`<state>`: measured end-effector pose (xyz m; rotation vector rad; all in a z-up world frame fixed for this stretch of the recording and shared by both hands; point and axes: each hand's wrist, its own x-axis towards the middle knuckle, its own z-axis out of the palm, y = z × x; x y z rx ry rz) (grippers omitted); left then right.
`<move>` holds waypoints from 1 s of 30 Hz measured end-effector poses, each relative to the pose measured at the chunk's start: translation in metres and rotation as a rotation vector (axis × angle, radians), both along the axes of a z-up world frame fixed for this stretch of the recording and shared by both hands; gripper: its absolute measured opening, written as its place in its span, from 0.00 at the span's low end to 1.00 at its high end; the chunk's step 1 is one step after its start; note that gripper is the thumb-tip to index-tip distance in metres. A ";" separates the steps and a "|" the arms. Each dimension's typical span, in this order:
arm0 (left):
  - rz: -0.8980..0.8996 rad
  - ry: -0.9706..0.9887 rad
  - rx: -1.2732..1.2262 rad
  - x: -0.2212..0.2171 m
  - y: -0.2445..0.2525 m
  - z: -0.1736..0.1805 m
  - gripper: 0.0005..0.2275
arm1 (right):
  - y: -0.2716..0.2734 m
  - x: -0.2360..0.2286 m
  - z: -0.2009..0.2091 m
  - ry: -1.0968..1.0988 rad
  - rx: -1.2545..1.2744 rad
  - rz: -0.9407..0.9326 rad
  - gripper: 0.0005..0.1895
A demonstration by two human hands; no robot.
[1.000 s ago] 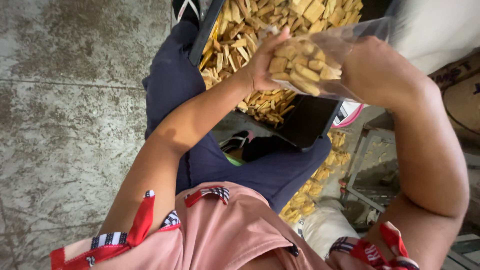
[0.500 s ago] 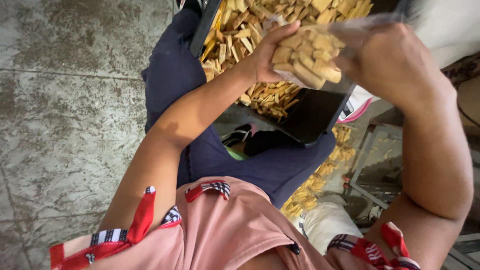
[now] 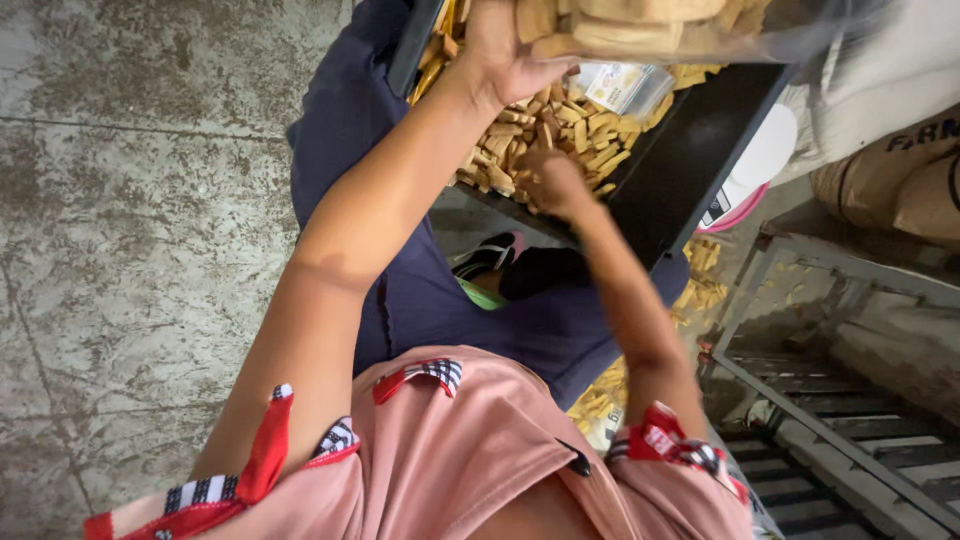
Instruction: The person scoops rectangular snack pieces from a large black bin into clear plastic bags. They then place the filled bags onto a digital scale to weigh them before setting them aside.
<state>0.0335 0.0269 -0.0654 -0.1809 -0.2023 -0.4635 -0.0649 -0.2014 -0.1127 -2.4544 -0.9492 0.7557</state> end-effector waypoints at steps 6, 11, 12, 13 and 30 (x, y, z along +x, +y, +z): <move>-0.005 -0.001 0.018 -0.001 -0.002 0.008 0.29 | -0.003 -0.012 -0.078 0.124 0.098 -0.109 0.16; -0.018 0.124 0.044 -0.001 -0.007 0.005 0.31 | -0.008 -0.011 -0.066 0.424 -0.026 -0.361 0.16; -0.013 0.093 0.046 0.000 -0.006 0.002 0.30 | -0.003 -0.013 -0.061 0.492 -0.039 -0.410 0.16; -0.007 0.061 0.047 0.002 -0.006 -0.001 0.29 | 0.002 -0.016 -0.056 0.561 -0.052 -0.459 0.15; 0.019 0.004 0.078 0.000 -0.010 -0.007 0.32 | 0.011 -0.016 -0.063 0.647 0.213 -0.553 0.17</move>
